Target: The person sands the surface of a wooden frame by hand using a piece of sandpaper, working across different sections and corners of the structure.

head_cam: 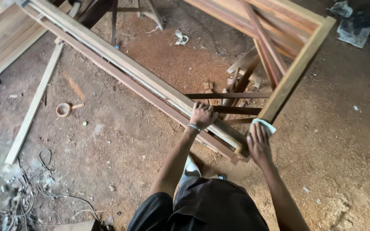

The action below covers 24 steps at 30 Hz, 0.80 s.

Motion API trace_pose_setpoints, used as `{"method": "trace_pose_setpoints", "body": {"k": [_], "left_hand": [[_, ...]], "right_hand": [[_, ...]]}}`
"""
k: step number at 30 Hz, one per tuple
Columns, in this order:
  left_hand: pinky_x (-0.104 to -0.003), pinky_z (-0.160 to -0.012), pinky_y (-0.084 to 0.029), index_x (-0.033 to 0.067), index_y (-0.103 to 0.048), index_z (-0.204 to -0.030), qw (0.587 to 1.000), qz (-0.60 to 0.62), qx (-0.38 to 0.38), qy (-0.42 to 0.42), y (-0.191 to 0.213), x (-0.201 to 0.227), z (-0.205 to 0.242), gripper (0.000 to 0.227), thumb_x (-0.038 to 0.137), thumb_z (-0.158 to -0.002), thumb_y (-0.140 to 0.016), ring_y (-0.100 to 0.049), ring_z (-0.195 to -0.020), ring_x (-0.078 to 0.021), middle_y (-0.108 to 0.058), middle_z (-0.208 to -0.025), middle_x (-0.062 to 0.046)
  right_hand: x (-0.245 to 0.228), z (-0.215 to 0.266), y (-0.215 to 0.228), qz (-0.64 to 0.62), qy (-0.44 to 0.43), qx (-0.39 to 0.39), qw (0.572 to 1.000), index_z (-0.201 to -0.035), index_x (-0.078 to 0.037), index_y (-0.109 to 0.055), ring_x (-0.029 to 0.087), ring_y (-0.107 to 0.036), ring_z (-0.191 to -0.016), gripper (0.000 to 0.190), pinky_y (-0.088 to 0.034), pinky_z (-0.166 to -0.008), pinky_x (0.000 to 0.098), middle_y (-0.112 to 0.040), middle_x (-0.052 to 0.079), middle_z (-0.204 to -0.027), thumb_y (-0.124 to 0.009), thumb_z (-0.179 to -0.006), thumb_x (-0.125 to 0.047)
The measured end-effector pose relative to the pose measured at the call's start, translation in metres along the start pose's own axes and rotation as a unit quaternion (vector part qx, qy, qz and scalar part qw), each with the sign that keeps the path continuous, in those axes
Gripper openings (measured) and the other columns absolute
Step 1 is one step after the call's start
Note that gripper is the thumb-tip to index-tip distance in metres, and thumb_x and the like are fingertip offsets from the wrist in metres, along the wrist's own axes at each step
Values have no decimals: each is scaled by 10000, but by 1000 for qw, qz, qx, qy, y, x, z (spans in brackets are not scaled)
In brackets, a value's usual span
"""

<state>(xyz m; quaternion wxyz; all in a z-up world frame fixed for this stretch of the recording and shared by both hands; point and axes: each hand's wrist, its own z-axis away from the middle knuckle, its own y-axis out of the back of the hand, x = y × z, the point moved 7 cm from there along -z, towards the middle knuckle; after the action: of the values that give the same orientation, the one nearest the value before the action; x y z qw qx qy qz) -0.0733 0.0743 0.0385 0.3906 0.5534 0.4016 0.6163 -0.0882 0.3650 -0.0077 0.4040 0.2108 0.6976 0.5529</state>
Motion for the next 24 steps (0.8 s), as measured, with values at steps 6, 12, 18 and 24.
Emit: {"method": "trace_pose_setpoints", "body": {"k": [6, 12, 18, 24], "left_hand": [[-545, -1171, -242, 94, -655, -1141, 998, 23, 56, -16, 0, 4, -4, 498, 485, -1013, -372, -574, -1174, -271, -675, -1174, -130], [-493, -1244, -298, 107, -621, -1112, 998, 44, 45, 15, -4, 4, -3, 446, 487, -1012, -411, -577, -1136, -262, -654, -1146, -127], [-540, -1152, -366, 59, -590, -1185, 961, 12, 277, -13, 9, 58, 87, 555, 568, -981, -507, -519, -1255, -371, -537, -1308, -212], [-535, -1078, -367, 11, -584, -1262, 978, 139, 44, 151, -53, 147, 131, 885, 784, -834, -539, -492, -1253, -388, -550, -1314, -228]], "right_hand": [[21, -71, 26, 150, -19, 41, 988, -1610, -33, -242, 399, -111, -1601, 627, -17, -1292, 534, -150, 246, -1711, -140, -1121, -411], [-8, -53, 11, 54, 65, -5, 996, -1581, -73, -333, 337, -198, -1576, 570, -54, -1288, 515, -297, 87, -1674, -216, -1119, -386], [19, -44, 43, -53, 120, 4, 991, -1572, -127, -375, 282, -237, -1569, 573, -100, -1288, 475, -321, 44, -1666, -183, -1114, -414], [36, -111, 52, -1, 97, -47, 994, -1614, -82, -241, 328, -119, -1572, 623, -28, -1251, 526, -174, 101, -1707, -174, -1095, -420]]}}
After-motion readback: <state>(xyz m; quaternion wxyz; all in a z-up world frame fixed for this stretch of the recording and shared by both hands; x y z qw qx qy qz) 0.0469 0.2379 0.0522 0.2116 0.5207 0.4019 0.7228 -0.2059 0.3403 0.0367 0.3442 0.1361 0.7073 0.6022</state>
